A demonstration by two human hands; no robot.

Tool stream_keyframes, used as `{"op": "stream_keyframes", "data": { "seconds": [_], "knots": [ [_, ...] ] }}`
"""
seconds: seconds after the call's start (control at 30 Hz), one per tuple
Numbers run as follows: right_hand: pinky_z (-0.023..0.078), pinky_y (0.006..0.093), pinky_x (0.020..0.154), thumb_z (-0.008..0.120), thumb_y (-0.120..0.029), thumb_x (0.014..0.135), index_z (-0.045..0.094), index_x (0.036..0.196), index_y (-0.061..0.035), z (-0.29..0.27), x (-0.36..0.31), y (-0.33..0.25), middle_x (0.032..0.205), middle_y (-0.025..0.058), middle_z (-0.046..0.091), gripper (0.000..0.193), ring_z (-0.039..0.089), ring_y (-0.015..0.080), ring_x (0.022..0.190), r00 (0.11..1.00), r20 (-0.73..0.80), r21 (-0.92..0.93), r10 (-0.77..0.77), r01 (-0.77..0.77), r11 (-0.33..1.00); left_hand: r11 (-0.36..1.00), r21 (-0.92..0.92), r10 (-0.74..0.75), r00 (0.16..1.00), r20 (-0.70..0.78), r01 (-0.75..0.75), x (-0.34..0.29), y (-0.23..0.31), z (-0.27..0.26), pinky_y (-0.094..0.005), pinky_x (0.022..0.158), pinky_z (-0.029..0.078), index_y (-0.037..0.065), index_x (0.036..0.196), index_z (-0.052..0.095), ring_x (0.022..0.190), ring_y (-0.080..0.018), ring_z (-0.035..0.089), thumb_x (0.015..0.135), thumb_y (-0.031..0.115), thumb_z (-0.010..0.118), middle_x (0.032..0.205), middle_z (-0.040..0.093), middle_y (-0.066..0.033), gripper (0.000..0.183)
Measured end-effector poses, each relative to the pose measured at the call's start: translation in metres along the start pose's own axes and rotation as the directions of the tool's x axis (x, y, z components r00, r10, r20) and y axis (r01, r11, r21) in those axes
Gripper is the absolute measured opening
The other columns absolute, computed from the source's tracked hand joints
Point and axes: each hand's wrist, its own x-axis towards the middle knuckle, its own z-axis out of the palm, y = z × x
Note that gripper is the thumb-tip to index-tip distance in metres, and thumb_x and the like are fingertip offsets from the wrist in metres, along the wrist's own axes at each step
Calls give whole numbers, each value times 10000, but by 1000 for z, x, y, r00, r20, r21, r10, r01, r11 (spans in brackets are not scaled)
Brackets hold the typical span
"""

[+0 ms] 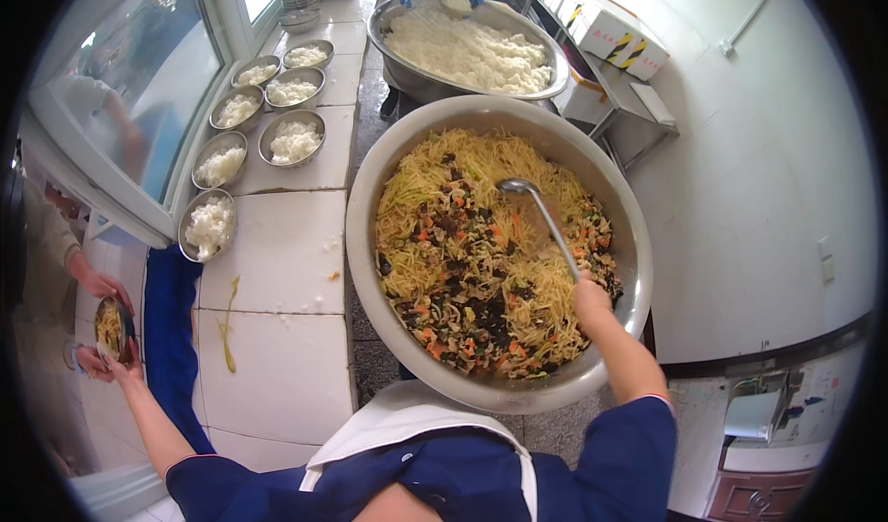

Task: The person scoops mixed noodles from a large metal bowl into small metal bowls containing white rice. The person uses a large ladle to transfer the noodles and places each filled bowl on a tiled counter. The process is repeated for multiple bowls.

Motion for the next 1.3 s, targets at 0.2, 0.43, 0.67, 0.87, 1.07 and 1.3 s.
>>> {"op": "stream_keyframes", "data": {
  "seconds": [0.2, 0.43, 0.67, 0.87, 1.07, 1.3],
  "knots": [
    [475, 448, 528, 528, -83, 740, 428, 1032, -21, 26, -20, 116, 735, 210, 590, 314, 607, 354, 668, 953, -245, -28, -181, 179, 983, 971, 144, 180, 981, 75, -189, 44, -26, -14, -443, 796, 539, 26, 1266, 370, 994, -375, 520, 896, 344, 449, 1126, 497, -220, 494],
    [331, 248, 296, 476, -58, 818, 368, 812, -71, 31, -20, 39, 535, -16, 369, 109, 364, 69, 372, 883, 461, 844, 85, -466, 266, 846, 339, 469, 876, -108, -411, -55, -115, 60, -391, 742, 542, 14, 1053, 536, 836, -328, 592, 861, 277, 522, 923, 587, -178, 325],
    [350, 179, 268, 499, -47, 853, 332, 752, -100, 45, -31, 1, 521, -43, 384, 202, 363, 29, 354, 770, 528, 681, -358, -636, -362, 766, 610, -475, 817, 327, 201, -198, -275, 113, -335, 779, 514, -57, 1134, 435, 940, -299, 566, 830, 274, 612, 964, 568, -163, 483],
    [321, 174, 284, 438, -71, 898, 348, 634, -113, 62, -19, 22, 484, -53, 366, 283, 345, 18, 340, 703, 375, 370, -604, -711, -598, 879, 377, -425, 839, 338, 293, -204, -316, 164, -483, 953, 432, -136, 1165, 384, 1106, -435, 454, 862, 131, 490, 1185, 456, -249, 418],
    [334, 189, 296, 351, -94, 929, 333, 634, -90, 60, -34, 29, 485, -38, 336, 296, 340, 34, 330, 699, 118, -46, -706, -706, -707, 838, 292, -542, 763, 351, 461, -102, -306, 158, -527, 933, 438, -117, 1194, 395, 1119, -447, 425, 819, -19, 382, 1246, 397, -248, 388],
    [358, 196, 276, 320, -94, 937, 333, 628, -87, 52, -77, 58, 495, -33, 343, 309, 334, 37, 315, 756, 96, -11, -647, -649, -760, 934, 346, -254, 849, 464, 90, -177, -269, 156, -529, 958, 414, -89, 1252, 342, 1153, -440, 398, 683, -90, 331, 1269, 393, -247, 569]
  ]
}}
